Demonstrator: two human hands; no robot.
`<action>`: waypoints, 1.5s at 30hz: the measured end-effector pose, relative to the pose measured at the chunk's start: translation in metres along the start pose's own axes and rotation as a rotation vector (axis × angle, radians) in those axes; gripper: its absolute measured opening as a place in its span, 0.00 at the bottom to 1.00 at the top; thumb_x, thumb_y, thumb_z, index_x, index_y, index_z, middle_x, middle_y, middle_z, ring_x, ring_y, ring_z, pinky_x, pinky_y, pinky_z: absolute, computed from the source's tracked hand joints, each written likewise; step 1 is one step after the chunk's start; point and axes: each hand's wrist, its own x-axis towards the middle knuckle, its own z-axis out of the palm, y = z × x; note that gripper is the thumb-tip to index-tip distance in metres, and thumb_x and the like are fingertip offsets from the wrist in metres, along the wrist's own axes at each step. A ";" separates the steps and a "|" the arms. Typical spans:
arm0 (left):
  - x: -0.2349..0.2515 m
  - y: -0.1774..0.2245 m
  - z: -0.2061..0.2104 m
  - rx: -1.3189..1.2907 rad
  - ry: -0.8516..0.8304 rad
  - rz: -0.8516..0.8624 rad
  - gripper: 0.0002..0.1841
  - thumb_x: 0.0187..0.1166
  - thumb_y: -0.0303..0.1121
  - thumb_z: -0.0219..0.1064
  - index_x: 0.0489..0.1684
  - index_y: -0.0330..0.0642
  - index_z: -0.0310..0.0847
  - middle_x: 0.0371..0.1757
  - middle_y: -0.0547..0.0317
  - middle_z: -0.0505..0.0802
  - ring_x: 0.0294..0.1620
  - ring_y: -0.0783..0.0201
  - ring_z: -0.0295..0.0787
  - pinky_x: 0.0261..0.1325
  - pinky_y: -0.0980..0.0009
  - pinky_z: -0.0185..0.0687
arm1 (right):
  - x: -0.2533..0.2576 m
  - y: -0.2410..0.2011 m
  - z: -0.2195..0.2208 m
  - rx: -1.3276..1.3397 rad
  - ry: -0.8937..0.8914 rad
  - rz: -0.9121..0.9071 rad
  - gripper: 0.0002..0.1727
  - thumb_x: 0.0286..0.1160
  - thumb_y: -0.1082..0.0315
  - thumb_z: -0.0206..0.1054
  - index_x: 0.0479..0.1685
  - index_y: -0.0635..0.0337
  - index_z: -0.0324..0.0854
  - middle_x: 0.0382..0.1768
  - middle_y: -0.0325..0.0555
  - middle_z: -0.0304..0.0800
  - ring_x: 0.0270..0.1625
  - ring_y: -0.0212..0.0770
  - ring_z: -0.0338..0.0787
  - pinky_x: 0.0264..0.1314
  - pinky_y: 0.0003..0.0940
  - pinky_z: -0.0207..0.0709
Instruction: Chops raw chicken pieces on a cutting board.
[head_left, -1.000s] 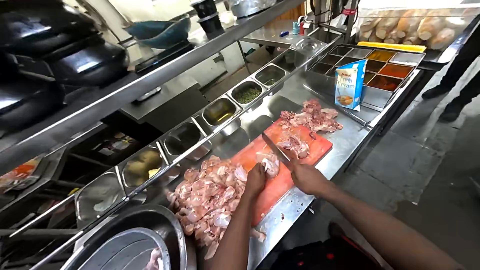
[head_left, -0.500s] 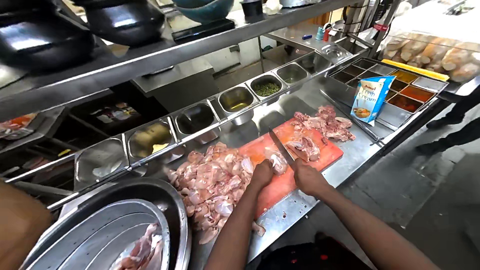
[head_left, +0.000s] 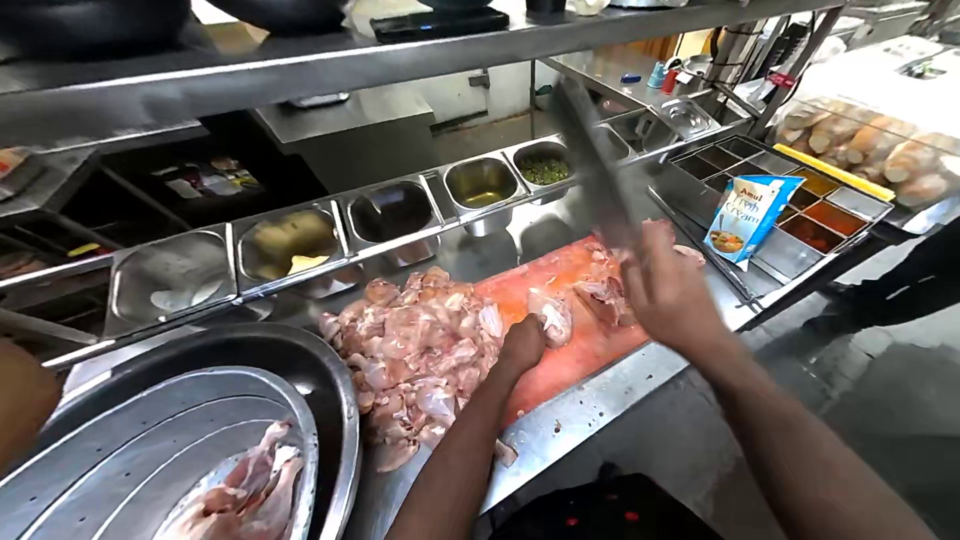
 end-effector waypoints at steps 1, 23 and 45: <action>-0.001 0.001 0.001 -0.011 0.006 -0.012 0.25 0.97 0.45 0.42 0.66 0.34 0.78 0.55 0.34 0.91 0.61 0.38 0.90 0.64 0.37 0.82 | 0.007 -0.007 -0.011 0.053 0.227 -0.086 0.21 0.89 0.60 0.50 0.65 0.69 0.71 0.24 0.50 0.83 0.23 0.51 0.87 0.25 0.53 0.81; -0.006 -0.010 0.013 0.009 0.059 -0.052 0.24 0.96 0.44 0.42 0.68 0.38 0.79 0.55 0.37 0.92 0.61 0.39 0.91 0.65 0.40 0.83 | 0.010 -0.004 0.022 0.191 0.369 -0.053 0.23 0.91 0.57 0.49 0.69 0.68 0.68 0.23 0.44 0.82 0.20 0.43 0.86 0.22 0.48 0.83; -0.022 -0.012 0.013 0.050 0.128 -0.103 0.23 0.97 0.43 0.42 0.70 0.39 0.78 0.57 0.39 0.93 0.63 0.42 0.91 0.69 0.43 0.82 | -0.145 0.048 0.059 -0.047 -1.060 0.567 0.29 0.82 0.65 0.62 0.79 0.59 0.55 0.47 0.62 0.86 0.47 0.63 0.93 0.48 0.61 0.86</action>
